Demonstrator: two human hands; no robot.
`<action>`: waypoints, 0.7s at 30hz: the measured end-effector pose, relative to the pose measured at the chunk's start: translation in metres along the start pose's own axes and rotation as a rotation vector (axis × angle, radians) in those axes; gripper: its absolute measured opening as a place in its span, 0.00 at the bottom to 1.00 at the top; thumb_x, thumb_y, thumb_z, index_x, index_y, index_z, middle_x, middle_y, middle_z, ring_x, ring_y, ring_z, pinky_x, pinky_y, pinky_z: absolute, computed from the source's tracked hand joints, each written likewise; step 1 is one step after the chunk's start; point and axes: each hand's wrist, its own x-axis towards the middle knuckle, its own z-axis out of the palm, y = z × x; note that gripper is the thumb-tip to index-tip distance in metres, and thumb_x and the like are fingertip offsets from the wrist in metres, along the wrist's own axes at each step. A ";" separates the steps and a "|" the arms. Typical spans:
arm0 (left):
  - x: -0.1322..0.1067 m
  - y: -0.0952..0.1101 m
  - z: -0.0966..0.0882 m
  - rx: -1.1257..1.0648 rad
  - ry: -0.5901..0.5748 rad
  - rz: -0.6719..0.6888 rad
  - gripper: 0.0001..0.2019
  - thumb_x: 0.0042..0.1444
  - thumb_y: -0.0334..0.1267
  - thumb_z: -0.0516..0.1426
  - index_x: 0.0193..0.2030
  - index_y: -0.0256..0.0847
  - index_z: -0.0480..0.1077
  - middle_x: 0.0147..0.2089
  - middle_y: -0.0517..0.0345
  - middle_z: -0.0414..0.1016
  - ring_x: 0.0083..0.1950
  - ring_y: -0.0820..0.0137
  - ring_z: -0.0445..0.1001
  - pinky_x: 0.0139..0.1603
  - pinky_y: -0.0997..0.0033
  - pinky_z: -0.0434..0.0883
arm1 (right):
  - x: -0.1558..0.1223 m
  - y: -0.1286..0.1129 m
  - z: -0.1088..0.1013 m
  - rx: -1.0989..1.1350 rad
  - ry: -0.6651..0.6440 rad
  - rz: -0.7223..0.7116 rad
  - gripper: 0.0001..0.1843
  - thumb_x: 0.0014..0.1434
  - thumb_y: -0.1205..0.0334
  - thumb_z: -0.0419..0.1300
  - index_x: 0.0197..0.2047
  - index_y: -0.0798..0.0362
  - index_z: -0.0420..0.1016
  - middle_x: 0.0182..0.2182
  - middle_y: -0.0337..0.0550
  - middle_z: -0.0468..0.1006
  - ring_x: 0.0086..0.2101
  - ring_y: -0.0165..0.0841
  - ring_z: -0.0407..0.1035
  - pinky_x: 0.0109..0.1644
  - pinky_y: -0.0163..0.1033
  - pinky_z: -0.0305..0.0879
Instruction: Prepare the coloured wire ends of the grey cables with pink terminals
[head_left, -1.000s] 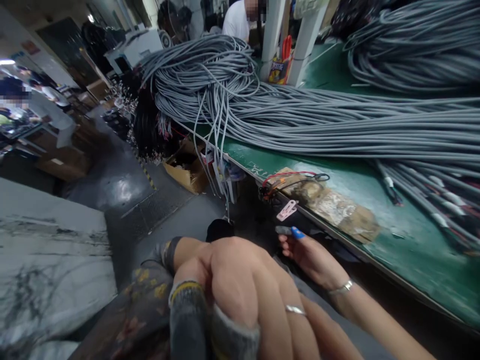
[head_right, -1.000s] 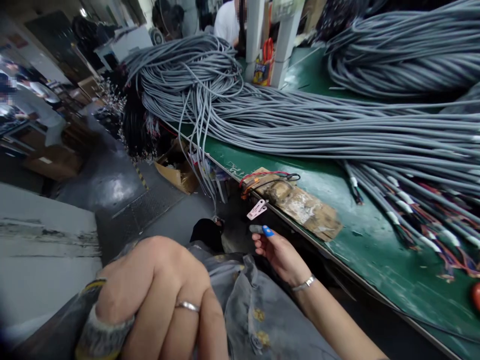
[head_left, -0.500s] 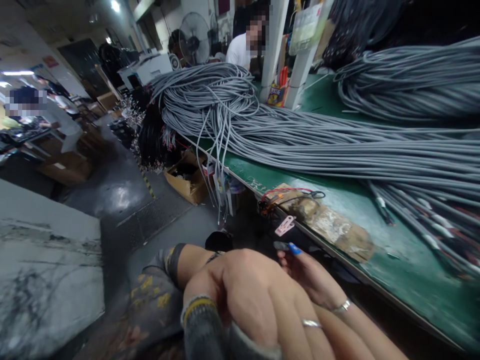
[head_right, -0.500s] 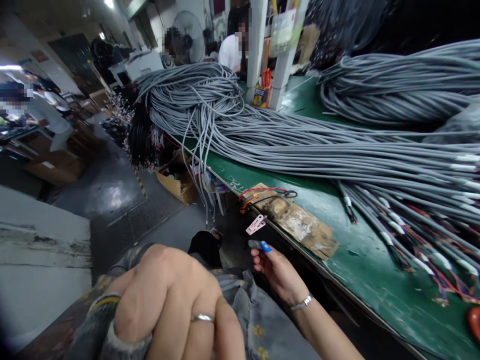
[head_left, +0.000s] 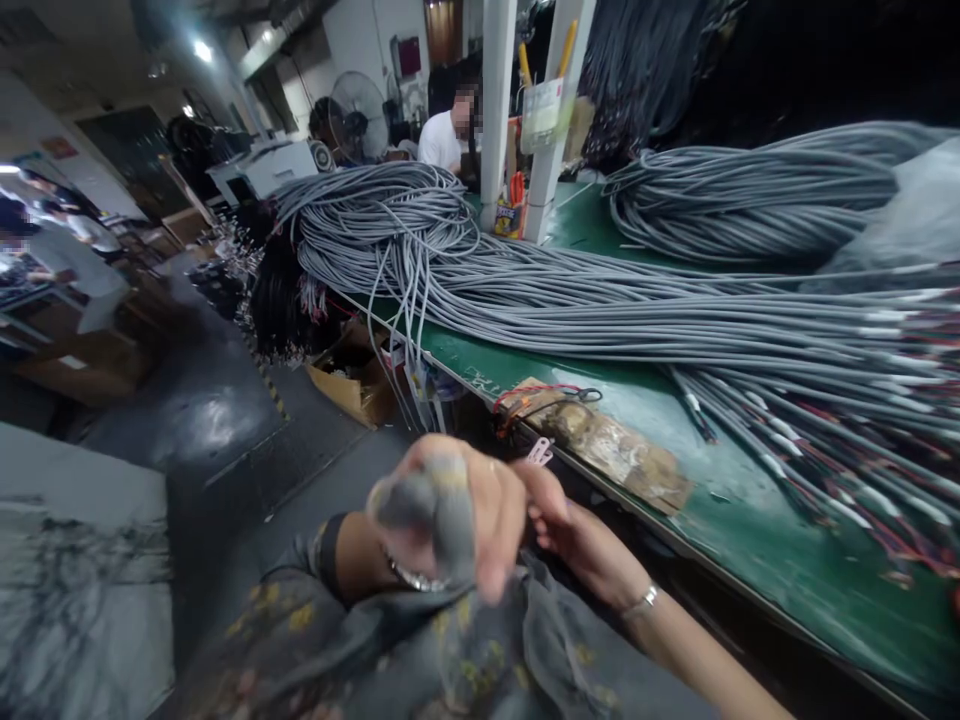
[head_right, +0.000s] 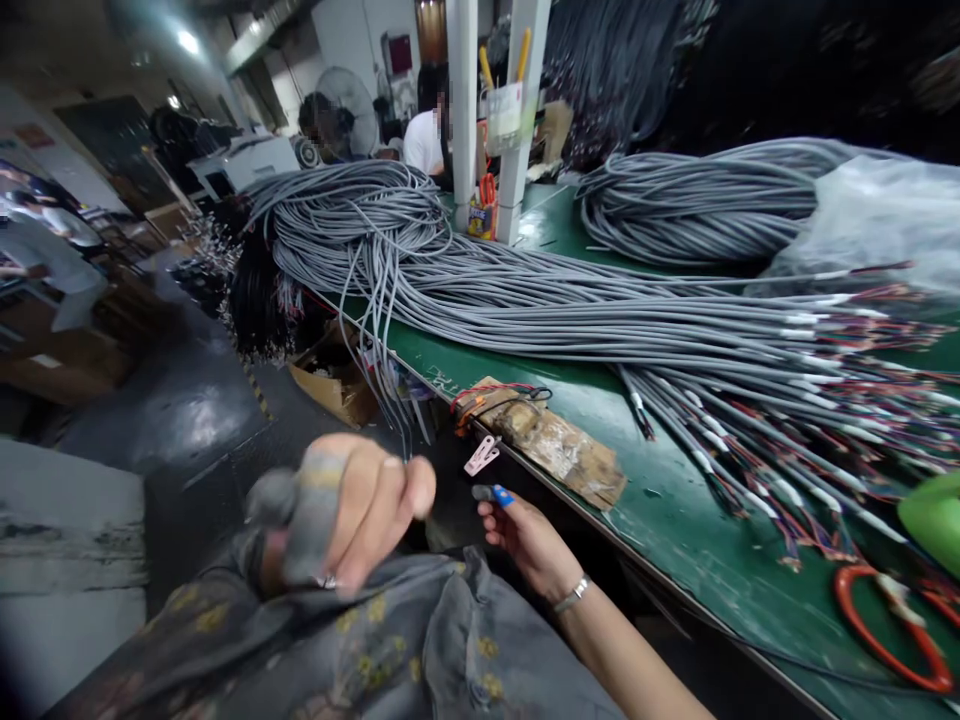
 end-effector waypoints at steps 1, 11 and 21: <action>0.001 0.000 -0.002 -0.071 0.069 0.029 0.31 0.50 0.57 0.57 0.09 0.37 0.51 0.09 0.63 0.45 0.13 0.77 0.54 0.39 0.64 0.68 | 0.000 -0.001 0.000 -0.004 0.002 0.001 0.02 0.49 0.63 0.68 0.27 0.52 0.81 0.25 0.43 0.76 0.23 0.27 0.69 0.26 0.27 0.68; 0.014 -0.026 -0.050 -0.144 0.536 -0.187 0.28 0.60 0.51 0.50 0.14 0.37 0.50 0.16 0.63 0.35 0.20 0.77 0.45 0.35 0.67 0.61 | 0.001 -0.001 -0.005 -0.030 0.022 0.045 0.04 0.46 0.61 0.70 0.25 0.52 0.80 0.25 0.44 0.77 0.23 0.28 0.69 0.25 0.28 0.69; -0.009 -0.018 -0.033 -0.130 0.162 -0.119 0.32 0.52 0.52 0.54 0.09 0.37 0.43 0.08 0.63 0.36 0.11 0.81 0.42 0.23 0.71 0.59 | 0.002 0.001 -0.007 -0.071 -0.036 -0.007 0.04 0.47 0.61 0.69 0.27 0.51 0.81 0.26 0.43 0.77 0.23 0.28 0.69 0.26 0.28 0.69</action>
